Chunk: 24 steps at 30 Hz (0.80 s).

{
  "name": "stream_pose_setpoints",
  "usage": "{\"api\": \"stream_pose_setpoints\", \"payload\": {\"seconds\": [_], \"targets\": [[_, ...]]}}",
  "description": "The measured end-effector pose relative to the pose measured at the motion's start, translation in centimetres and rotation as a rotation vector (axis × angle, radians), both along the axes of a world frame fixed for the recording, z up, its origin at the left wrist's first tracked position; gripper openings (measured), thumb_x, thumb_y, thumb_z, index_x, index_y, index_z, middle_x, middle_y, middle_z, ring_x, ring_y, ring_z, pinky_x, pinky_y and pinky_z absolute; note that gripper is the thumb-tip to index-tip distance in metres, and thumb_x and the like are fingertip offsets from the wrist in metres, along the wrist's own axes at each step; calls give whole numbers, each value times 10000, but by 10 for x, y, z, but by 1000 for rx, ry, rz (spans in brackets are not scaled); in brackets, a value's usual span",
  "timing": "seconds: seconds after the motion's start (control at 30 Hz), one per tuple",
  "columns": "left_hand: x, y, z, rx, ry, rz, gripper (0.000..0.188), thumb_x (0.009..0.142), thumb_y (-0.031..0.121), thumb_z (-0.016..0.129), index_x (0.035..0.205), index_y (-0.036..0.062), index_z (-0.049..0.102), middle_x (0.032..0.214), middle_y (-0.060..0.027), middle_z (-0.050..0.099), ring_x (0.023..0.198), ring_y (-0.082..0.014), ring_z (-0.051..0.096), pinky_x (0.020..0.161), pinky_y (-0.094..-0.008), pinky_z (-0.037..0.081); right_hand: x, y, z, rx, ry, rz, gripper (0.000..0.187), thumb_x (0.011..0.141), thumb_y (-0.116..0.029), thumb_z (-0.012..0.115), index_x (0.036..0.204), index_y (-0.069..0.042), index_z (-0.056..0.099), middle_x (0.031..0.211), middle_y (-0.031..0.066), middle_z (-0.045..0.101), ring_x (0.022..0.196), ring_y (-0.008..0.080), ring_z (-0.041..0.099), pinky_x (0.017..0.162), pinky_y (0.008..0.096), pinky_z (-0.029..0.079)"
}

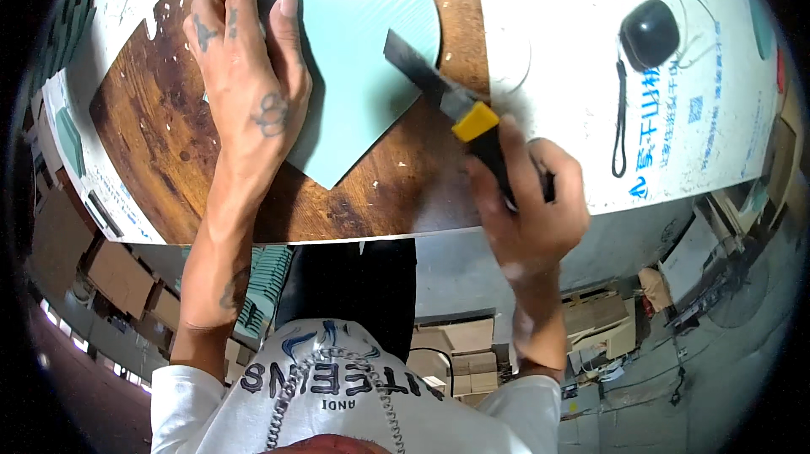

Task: Trimming excess material from the edges of curved green foam pieces using a utility knife.

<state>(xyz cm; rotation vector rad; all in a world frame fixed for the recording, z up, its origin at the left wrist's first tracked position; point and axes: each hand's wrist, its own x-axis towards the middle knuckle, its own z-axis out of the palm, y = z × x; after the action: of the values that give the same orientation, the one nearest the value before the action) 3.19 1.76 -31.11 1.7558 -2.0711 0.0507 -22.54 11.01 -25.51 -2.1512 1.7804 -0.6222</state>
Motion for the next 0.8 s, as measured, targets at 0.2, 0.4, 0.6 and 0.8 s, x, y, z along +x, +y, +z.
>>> {"api": "stream_pose_setpoints", "payload": {"seconds": [0.2, 0.4, 0.6, 0.8], "targets": [[0, 0, 13, 92, -62, -55, 354, 993, 225, 531, 1251, -17, 550, 1030, -220, 520, 958, -303, 470, 826, -453, 443, 4, -32, -7, -29, -56, 53, 506, 735, -118, 837, 1218, -105, 689, 850, 76, 563, 681, 171, 552, 568, 287, 476], [-1, -4, 12, -6, -63, -115, 364, 989, 221, 533, 1236, -44, 563, 1012, -208, 537, 948, -290, 481, 808, -420, 449, 8, -85, -15, -247, -18, 169, 384, 749, -158, 832, 1110, -84, 727, 793, 76, 580, 673, 168, 571, 529, 300, 474], [-18, -12, 34, 19, 68, -79, 287, 885, 46, 583, 1148, -47, 515, 1060, -222, 505, 952, -362, 504, 851, -459, 407, -14, -80, -9, -121, -64, 224, 389, 762, -171, 821, 1129, -92, 719, 816, 84, 587, 639, 166, 562, 524, 287, 460], [-8, 7, 9, -107, 38, -217, 376, 949, 200, 580, 1259, -9, 537, 1176, -228, 537, 1078, -340, 502, 892, -465, 427, -16, -7, -2, 61, -203, -37, 429, 790, -131, 806, 1201, -107, 687, 882, 70, 589, 704, 146, 585, 564, 273, 490]]}}
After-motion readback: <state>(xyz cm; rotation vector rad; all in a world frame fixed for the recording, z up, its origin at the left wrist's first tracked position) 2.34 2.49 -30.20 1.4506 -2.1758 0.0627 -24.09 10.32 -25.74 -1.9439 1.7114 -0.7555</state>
